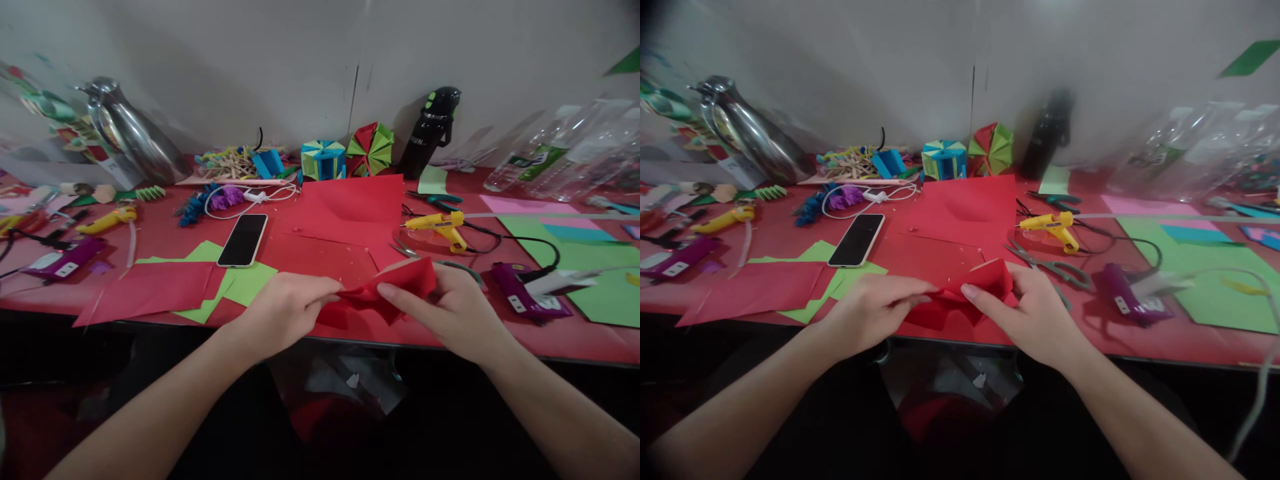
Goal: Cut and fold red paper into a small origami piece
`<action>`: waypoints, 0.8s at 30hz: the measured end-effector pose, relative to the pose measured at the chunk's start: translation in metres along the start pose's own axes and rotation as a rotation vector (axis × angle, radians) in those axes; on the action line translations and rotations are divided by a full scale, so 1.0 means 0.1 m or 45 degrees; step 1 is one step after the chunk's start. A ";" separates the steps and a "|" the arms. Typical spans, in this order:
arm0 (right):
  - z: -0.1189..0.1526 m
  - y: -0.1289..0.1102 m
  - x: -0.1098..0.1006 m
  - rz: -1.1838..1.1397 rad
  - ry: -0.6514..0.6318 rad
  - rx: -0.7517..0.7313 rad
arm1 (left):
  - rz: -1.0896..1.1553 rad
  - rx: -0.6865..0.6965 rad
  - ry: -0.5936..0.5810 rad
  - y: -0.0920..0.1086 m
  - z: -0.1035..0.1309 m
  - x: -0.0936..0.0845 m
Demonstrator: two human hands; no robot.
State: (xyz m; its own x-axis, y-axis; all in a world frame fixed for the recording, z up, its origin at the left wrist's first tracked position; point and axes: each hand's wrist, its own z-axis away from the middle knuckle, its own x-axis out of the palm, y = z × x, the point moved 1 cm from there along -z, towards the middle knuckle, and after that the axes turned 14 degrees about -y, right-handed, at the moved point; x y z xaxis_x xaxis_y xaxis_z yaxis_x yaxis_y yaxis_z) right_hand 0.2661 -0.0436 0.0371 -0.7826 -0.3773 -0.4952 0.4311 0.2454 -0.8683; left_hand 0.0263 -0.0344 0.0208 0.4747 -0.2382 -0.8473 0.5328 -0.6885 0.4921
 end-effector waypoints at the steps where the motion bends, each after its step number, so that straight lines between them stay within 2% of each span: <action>1: 0.00 0.00 -0.01 -0.023 -0.045 -0.002 | -0.041 0.074 -0.020 0.01 0.01 0.00; 4: 0.02 0.00 -0.03 -0.073 -0.196 -0.017 | -0.100 0.219 -0.138 0.03 0.03 -0.01; 6: 0.02 -0.01 -0.02 -0.064 -0.277 -0.011 | -0.133 0.289 -0.147 0.05 0.03 -0.02; 11: 0.01 -0.09 0.05 -0.092 -0.443 -0.129 | -0.256 0.454 0.000 0.08 0.02 -0.02; 15: 0.02 -0.08 0.07 -0.098 -0.397 -0.187 | -0.330 0.498 0.094 0.05 0.00 -0.04; 17: 0.04 -0.03 0.04 -0.087 -0.382 -0.199 | -0.332 0.467 0.122 0.02 -0.02 -0.04; 20: 0.06 0.07 -0.03 -0.085 -0.372 -0.206 | -0.264 0.312 0.218 -0.03 -0.03 -0.05; 22: 0.05 0.13 -0.09 -0.201 -0.317 -0.194 | -0.127 0.122 0.275 -0.05 -0.05 -0.07; 24: 0.02 0.16 -0.13 -0.350 -0.256 -0.161 | 0.072 -0.100 0.272 -0.05 -0.07 -0.11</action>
State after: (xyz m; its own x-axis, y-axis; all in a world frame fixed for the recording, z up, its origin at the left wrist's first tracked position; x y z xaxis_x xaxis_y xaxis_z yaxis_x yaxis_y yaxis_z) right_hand 0.2835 -0.0365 0.0295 -0.7522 -0.6094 -0.2507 0.1481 0.2144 -0.9655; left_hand 0.0232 -0.0235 0.0289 0.6382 -0.1189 -0.7606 0.5502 -0.6206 0.5587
